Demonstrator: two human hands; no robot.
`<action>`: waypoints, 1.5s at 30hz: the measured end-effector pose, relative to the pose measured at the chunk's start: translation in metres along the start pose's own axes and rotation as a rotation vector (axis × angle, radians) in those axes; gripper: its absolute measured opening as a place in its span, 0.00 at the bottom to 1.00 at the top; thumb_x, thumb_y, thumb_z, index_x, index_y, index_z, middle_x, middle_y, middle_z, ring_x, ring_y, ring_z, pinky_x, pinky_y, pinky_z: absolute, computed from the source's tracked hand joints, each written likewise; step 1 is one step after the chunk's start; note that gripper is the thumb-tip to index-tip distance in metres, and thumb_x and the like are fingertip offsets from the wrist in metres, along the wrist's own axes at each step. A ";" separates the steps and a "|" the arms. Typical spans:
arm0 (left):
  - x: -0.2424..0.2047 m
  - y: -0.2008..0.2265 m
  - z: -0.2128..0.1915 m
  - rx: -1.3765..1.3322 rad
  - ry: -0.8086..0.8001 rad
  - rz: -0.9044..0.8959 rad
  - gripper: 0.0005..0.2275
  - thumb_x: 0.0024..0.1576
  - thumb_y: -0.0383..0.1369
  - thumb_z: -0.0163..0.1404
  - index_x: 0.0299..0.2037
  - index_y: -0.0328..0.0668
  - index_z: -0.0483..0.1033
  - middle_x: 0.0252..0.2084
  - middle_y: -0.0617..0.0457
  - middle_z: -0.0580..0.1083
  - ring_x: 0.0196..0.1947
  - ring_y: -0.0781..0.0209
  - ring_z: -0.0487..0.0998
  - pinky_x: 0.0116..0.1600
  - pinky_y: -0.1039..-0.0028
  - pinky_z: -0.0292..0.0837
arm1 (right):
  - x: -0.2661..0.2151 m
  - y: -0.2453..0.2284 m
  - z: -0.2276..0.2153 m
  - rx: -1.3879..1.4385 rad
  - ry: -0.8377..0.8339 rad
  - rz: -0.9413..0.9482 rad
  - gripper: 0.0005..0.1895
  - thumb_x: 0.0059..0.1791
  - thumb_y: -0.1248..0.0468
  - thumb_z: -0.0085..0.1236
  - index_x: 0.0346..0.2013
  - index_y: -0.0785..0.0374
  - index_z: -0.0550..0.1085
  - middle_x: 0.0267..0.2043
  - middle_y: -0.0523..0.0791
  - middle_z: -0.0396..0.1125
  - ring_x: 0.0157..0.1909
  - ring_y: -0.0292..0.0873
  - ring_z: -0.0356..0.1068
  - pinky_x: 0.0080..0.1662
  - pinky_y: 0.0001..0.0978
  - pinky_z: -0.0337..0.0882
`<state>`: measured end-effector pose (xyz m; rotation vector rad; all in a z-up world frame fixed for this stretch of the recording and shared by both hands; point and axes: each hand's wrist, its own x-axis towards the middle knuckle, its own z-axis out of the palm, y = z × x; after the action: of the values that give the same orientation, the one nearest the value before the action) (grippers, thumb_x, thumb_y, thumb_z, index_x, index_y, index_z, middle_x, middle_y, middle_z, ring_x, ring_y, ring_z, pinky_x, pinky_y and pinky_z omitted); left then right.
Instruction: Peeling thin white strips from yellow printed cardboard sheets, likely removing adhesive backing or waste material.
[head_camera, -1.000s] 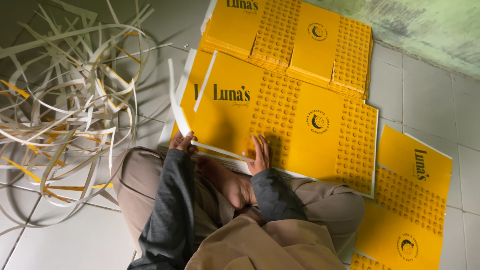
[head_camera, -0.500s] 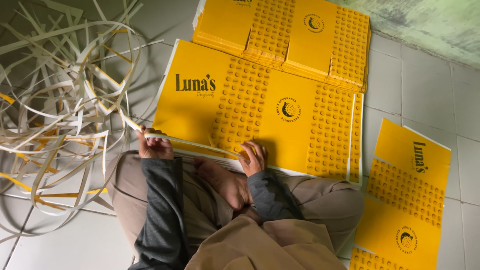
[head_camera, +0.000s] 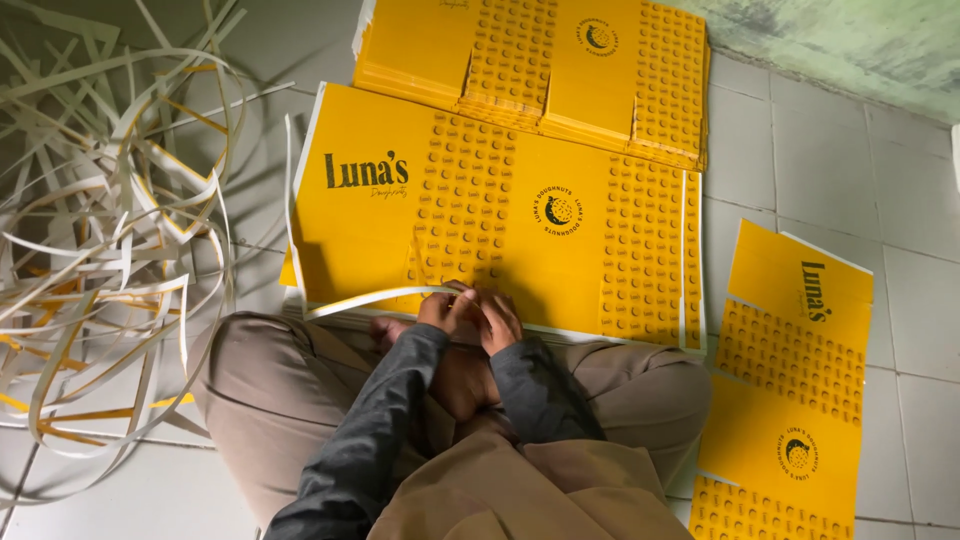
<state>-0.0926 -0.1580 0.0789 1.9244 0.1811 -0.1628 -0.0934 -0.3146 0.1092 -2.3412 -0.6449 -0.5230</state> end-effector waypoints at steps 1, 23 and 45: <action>0.002 -0.001 0.001 -0.112 0.050 -0.047 0.23 0.61 0.57 0.52 0.41 0.43 0.83 0.39 0.45 0.81 0.46 0.43 0.81 0.56 0.56 0.74 | 0.002 -0.008 -0.010 -0.016 0.008 0.017 0.20 0.50 0.68 0.58 0.57 0.51 0.75 0.49 0.49 0.71 0.48 0.59 0.71 0.53 0.51 0.75; -0.022 0.004 -0.051 -0.540 -0.328 -0.170 0.16 0.65 0.41 0.51 0.31 0.35 0.75 0.21 0.41 0.76 0.19 0.55 0.77 0.26 0.70 0.80 | 0.032 -0.040 0.001 -0.358 -0.559 0.232 0.38 0.44 0.60 0.66 0.66 0.30 0.65 0.73 0.40 0.51 0.75 0.61 0.45 0.61 0.75 0.61; -0.013 0.050 -0.135 -1.189 0.556 0.073 0.11 0.69 0.41 0.46 0.39 0.45 0.68 0.27 0.50 0.68 0.30 0.59 0.76 0.44 0.73 0.78 | -0.005 0.042 -0.074 -0.113 -0.073 0.268 0.32 0.48 0.65 0.66 0.65 0.40 0.68 0.69 0.44 0.53 0.68 0.59 0.55 0.64 0.53 0.64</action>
<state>-0.0919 -0.0495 0.1753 0.7408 0.4533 0.4549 -0.0882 -0.3947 0.1391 -2.5124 -0.3323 -0.3619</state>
